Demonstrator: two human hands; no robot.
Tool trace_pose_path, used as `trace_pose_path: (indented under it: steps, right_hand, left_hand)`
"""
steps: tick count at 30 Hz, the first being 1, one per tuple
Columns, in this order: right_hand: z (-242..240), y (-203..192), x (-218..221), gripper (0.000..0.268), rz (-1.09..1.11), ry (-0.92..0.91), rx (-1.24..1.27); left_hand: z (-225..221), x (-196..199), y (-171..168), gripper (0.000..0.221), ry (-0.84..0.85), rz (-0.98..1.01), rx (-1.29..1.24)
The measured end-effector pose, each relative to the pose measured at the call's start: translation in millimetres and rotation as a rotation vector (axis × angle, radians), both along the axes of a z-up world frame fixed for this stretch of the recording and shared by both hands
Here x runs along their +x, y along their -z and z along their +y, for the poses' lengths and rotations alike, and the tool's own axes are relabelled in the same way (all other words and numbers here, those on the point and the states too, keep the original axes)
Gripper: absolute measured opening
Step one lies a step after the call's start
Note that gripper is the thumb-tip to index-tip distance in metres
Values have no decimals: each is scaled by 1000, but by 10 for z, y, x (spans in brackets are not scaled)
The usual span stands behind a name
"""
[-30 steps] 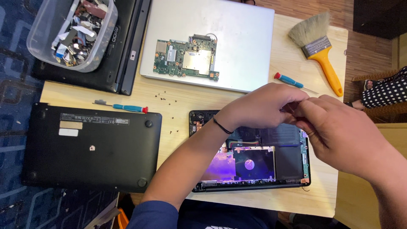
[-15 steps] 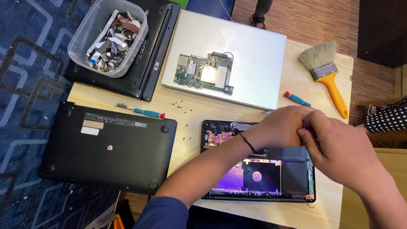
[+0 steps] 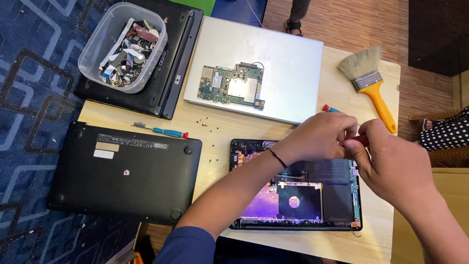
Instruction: Disassembling and cleaning internal components of a laptop using screwdrivers and a brush
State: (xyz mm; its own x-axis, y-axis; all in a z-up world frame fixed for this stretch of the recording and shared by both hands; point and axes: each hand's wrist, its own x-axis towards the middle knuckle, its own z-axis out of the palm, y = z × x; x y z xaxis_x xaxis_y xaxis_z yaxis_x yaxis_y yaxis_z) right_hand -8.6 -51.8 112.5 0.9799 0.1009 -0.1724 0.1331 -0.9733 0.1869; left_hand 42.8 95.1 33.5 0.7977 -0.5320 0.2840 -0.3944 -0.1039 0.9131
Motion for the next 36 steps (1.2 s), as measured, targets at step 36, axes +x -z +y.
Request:
trace_pose_path:
  steps: [36]
  right_hand:
    - [-23,-233,41,25,172,-373,364]
  left_hand:
    - [-24,82,96,34,208,-147,49]
